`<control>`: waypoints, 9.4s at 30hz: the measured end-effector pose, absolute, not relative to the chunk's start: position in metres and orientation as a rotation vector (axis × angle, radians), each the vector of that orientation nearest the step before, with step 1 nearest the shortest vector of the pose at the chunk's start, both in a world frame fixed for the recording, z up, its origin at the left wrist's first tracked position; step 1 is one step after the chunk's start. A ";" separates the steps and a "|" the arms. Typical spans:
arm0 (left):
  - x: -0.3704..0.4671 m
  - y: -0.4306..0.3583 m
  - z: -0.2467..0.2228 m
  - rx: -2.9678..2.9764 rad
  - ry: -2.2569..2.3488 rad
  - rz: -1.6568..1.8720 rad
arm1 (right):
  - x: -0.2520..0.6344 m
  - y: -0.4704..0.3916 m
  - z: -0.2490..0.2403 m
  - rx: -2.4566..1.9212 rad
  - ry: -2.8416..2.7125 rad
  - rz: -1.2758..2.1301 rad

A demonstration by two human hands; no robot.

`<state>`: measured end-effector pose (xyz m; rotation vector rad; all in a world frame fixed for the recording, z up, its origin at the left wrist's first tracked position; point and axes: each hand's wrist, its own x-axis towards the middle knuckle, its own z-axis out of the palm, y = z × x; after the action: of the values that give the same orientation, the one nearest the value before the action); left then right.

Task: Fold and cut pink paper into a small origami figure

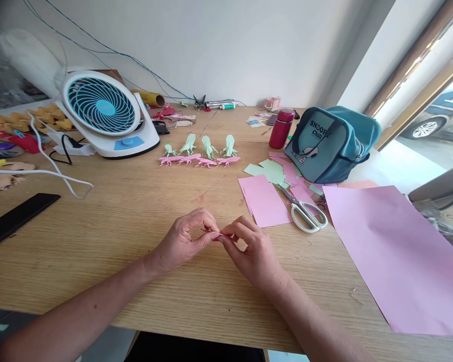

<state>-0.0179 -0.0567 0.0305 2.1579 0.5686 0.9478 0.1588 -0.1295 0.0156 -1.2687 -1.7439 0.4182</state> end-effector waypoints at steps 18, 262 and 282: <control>-0.018 -0.056 0.029 2.112 0.651 0.924 | 0.162 -0.129 0.014 -1.197 -1.790 0.311; -0.014 -0.049 -0.003 0.815 0.233 0.156 | 0.171 -0.132 0.012 -1.138 -2.020 0.036; -0.014 -0.050 -0.006 0.778 0.229 0.085 | 0.166 -0.136 0.010 -1.180 -1.923 0.286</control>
<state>-0.0136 -0.0495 -0.0056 0.7779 0.2292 0.0855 0.1665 -0.1356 0.0102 -1.1798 -1.9235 0.2863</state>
